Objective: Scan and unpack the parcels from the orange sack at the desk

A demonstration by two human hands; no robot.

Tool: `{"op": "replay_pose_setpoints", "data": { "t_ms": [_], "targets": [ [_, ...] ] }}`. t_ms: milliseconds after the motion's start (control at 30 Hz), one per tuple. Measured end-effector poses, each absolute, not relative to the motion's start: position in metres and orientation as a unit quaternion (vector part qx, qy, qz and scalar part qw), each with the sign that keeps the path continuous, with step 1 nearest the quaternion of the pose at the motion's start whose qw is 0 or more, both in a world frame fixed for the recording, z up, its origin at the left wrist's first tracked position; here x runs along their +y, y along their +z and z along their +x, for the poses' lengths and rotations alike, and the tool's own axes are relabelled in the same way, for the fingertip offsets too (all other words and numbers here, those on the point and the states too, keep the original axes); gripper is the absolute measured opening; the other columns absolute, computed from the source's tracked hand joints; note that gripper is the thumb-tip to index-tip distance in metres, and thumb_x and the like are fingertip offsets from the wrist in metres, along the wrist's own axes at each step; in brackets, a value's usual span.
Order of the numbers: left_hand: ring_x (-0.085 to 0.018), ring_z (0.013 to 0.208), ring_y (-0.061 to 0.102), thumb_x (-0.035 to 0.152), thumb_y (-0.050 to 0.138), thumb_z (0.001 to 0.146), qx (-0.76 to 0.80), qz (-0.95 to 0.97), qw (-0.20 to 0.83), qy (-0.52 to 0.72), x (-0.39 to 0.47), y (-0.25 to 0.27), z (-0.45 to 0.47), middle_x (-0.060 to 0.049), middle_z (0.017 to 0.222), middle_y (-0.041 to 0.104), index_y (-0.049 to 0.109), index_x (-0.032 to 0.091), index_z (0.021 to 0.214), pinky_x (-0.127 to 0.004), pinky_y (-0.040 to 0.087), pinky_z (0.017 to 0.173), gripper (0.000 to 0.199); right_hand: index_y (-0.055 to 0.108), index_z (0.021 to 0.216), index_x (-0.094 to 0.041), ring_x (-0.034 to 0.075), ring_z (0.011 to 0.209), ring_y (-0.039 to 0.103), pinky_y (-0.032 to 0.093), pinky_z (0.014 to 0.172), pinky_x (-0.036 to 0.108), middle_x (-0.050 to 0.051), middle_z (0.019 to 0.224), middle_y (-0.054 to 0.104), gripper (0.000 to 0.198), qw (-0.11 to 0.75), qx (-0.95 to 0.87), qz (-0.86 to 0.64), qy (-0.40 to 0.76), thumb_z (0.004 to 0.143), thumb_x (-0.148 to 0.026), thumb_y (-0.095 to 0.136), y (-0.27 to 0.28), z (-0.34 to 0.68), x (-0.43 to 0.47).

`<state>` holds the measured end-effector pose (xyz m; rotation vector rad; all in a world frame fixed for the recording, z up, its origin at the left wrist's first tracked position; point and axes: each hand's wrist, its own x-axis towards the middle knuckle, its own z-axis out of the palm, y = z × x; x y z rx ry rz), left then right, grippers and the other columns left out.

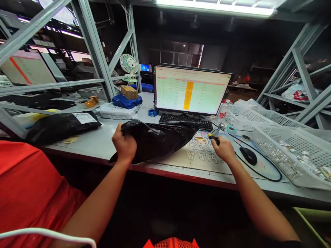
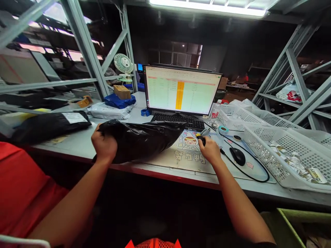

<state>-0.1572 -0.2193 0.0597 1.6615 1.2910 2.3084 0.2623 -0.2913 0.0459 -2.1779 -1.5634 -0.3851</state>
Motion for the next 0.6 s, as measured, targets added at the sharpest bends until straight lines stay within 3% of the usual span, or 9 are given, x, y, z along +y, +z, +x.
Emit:
{"op": "replay_pose_setpoints", "data": {
  "t_ms": [100, 167, 233, 333, 400, 500, 600],
  "targets": [
    [-0.016, 0.070, 0.049, 0.033, 0.046, 0.100, 0.405, 0.528, 0.041, 0.745, -0.211, 0.056, -0.152, 0.001, 0.072, 0.055, 0.051, 0.020, 0.077, -0.028, 0.038, 0.068, 0.026, 0.070, 0.124, -0.013, 0.036, 0.111, 0.068, 0.051, 0.090, 0.042, 0.021, 0.119, 0.072, 0.038, 0.139, -0.583, -0.793, -0.112, 0.105, -0.040, 0.051, 0.013, 0.256, -0.286],
    [-0.016, 0.072, 0.052, 0.035, 0.046, 0.100, 0.401, 0.528, 0.052, 0.747, -0.207, 0.052, -0.146, 0.000, 0.074, 0.058, 0.054, 0.019, 0.078, -0.027, 0.040, 0.070, 0.027, 0.070, 0.122, -0.010, 0.038, 0.118, 0.064, 0.050, 0.097, 0.046, 0.023, 0.124, 0.069, 0.035, 0.134, -0.591, -0.784, -0.132, 0.101, -0.034, 0.056, 0.008, 0.249, -0.285],
    [-0.016, 0.074, 0.054, 0.038, 0.046, 0.101, 0.399, 0.530, 0.063, 0.746, -0.203, 0.045, -0.140, 0.000, 0.075, 0.060, 0.055, 0.019, 0.078, -0.027, 0.043, 0.073, 0.031, 0.071, 0.119, -0.011, 0.037, 0.118, 0.063, 0.049, 0.100, 0.048, 0.022, 0.123, 0.070, 0.031, 0.218, -0.607, -0.744, -0.172, 0.098, -0.028, 0.057, 0.019, 0.235, -0.289],
    [-0.017, 0.075, 0.056, 0.045, 0.047, 0.101, 0.400, 0.531, 0.087, 0.742, -0.198, 0.034, -0.128, -0.001, 0.075, 0.061, 0.055, 0.020, 0.078, -0.028, 0.046, 0.077, 0.035, 0.070, 0.113, -0.018, 0.030, 0.108, 0.066, 0.052, 0.098, 0.046, 0.014, 0.110, 0.073, 0.026, 0.430, -0.651, -0.581, -0.232, 0.102, -0.026, 0.049, 0.050, 0.193, -0.307],
    [-0.018, 0.077, 0.057, 0.046, 0.046, 0.100, 0.388, 0.538, 0.106, 0.740, -0.198, 0.027, -0.121, -0.002, 0.077, 0.061, 0.055, 0.020, 0.080, -0.029, 0.048, 0.078, 0.034, 0.070, 0.115, -0.022, 0.027, 0.108, 0.066, 0.052, 0.099, 0.044, 0.010, 0.110, 0.073, 0.024, 0.488, -0.700, -0.466, -0.235, 0.104, -0.028, 0.049, 0.067, 0.155, -0.317],
    [-0.019, 0.079, 0.060, 0.044, 0.049, 0.096, 0.352, 0.593, 0.133, 0.712, -0.210, 0.022, -0.121, -0.003, 0.082, 0.062, 0.059, 0.020, 0.088, -0.029, 0.050, 0.076, 0.028, 0.065, 0.133, -0.020, 0.029, 0.126, 0.059, 0.045, 0.111, 0.048, 0.012, 0.132, 0.069, 0.034, 0.440, -0.768, -0.414, -0.212, 0.102, -0.028, 0.055, 0.069, 0.104, -0.317],
    [-0.026, 0.098, 0.067, 0.045, 0.052, 0.092, 0.275, 0.690, 0.114, 0.660, -0.243, 0.020, -0.139, -0.008, 0.103, 0.069, 0.062, 0.020, 0.110, -0.039, 0.057, 0.088, 0.032, 0.063, 0.139, -0.016, 0.031, 0.130, 0.056, 0.037, 0.116, 0.051, 0.014, 0.137, 0.067, 0.039, 0.416, -0.767, -0.454, -0.182, 0.102, -0.024, 0.053, 0.050, 0.084, -0.301]
  ]
}}
